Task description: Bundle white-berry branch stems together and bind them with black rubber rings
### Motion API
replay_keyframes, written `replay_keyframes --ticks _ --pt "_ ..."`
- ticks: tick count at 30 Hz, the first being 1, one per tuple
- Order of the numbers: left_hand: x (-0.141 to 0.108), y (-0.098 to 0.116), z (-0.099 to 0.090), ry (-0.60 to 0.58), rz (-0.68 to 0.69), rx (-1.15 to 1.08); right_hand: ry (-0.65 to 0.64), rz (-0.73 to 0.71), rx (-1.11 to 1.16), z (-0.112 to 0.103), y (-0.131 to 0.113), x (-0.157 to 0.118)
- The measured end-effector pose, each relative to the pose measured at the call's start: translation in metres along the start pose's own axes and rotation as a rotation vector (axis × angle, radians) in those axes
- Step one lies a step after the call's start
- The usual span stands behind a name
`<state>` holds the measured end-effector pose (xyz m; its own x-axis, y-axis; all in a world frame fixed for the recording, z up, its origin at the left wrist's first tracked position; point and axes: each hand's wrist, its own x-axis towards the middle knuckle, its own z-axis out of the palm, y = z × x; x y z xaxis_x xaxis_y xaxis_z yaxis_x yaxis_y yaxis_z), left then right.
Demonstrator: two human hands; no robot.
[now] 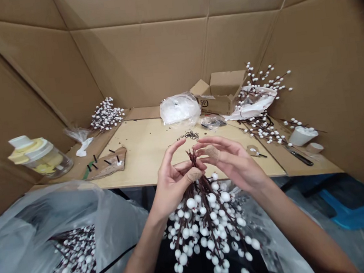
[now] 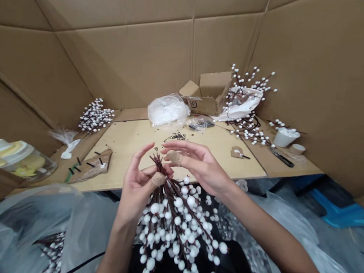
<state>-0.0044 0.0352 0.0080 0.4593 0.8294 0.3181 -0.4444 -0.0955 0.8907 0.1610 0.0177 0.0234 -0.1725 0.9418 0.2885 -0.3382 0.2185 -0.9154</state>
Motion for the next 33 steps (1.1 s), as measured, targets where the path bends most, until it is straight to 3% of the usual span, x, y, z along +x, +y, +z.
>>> replay_keyframes --ticks 10,15,26,33 --pt "-0.004 0.000 -0.001 -0.008 -0.014 0.040 0.095 -0.136 -0.370 -0.002 0.005 -0.002" --pt "-0.007 -0.004 0.002 0.016 -0.028 0.025 0.090 -0.143 -0.385 0.005 0.001 -0.002" --pt "-0.006 -0.004 0.006 0.081 -0.022 0.056 0.202 -0.213 -0.399 0.010 0.012 0.000" --pt "-0.008 -0.009 0.002 0.031 -0.073 0.034 0.040 -0.325 -0.648 -0.004 0.003 0.004"
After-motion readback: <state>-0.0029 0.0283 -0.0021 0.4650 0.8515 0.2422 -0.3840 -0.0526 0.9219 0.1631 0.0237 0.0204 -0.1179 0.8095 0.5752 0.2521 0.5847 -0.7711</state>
